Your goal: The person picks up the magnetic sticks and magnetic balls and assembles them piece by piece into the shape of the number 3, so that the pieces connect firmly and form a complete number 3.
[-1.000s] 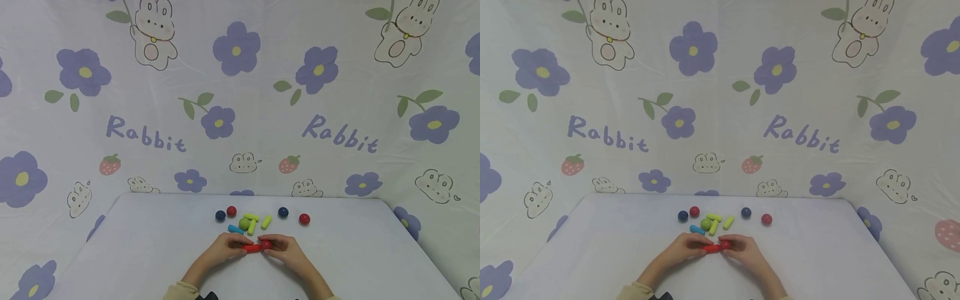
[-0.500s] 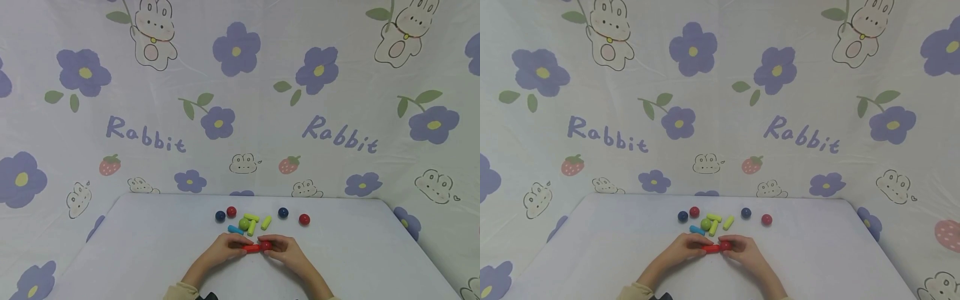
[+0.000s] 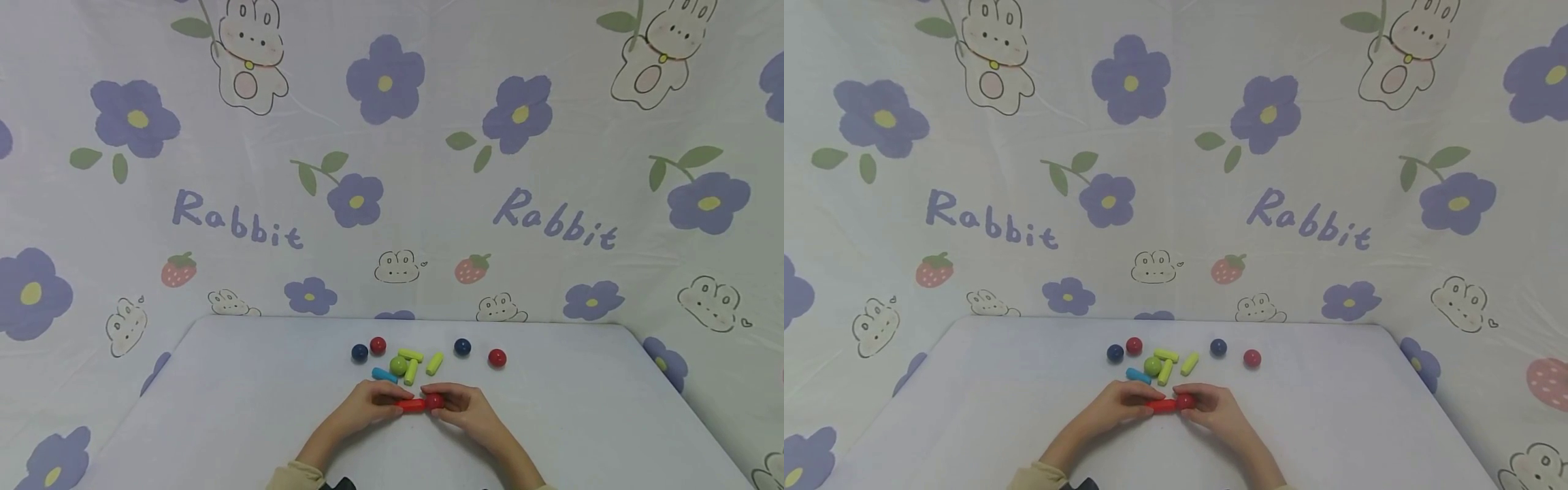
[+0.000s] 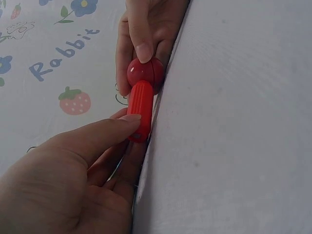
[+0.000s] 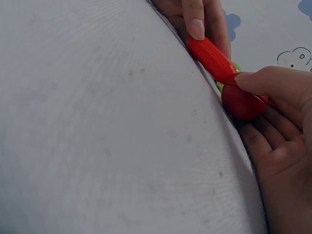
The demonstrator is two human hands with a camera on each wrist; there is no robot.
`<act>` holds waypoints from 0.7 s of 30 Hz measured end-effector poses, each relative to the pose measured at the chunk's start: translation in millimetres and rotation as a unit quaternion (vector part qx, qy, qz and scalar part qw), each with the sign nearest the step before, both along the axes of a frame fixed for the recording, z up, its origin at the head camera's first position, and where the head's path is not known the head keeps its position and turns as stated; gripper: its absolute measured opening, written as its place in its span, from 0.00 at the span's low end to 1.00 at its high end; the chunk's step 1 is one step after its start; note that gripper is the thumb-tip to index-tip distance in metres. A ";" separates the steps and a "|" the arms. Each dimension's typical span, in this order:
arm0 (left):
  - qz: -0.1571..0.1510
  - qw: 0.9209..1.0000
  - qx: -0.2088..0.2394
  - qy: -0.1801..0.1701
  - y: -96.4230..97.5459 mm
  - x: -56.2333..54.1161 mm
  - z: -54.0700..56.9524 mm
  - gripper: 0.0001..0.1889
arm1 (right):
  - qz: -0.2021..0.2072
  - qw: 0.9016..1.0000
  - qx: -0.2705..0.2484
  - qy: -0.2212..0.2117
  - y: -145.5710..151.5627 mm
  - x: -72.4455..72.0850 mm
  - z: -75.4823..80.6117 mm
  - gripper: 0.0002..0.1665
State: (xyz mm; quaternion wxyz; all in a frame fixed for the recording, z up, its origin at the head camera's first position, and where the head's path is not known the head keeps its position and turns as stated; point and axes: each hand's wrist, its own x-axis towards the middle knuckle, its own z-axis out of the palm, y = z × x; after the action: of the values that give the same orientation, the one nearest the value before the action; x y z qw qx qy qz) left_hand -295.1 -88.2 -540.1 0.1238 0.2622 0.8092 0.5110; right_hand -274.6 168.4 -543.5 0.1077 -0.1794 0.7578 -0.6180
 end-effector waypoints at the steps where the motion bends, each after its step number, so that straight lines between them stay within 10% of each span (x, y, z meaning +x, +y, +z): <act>1: 0.000 1.000 0.001 0.000 0.0 0.0 0.1 0.16 | -0.001 1.000 0.002 -0.001 -0.1 -0.1 -0.1 0.24; 21: 0.014 0.999 0.038 0.032 0.0 -1.0 -0.5 0.15 | -0.023 1.000 0.019 -0.010 -0.5 0.9 1.9 0.20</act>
State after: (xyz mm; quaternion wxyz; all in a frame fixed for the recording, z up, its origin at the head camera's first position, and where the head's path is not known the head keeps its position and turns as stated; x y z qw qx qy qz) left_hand -296.1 -88.1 -540.6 0.0806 0.2716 0.7961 0.5348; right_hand -273.7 167.8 -541.5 0.1046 -0.1539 0.7723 -0.6074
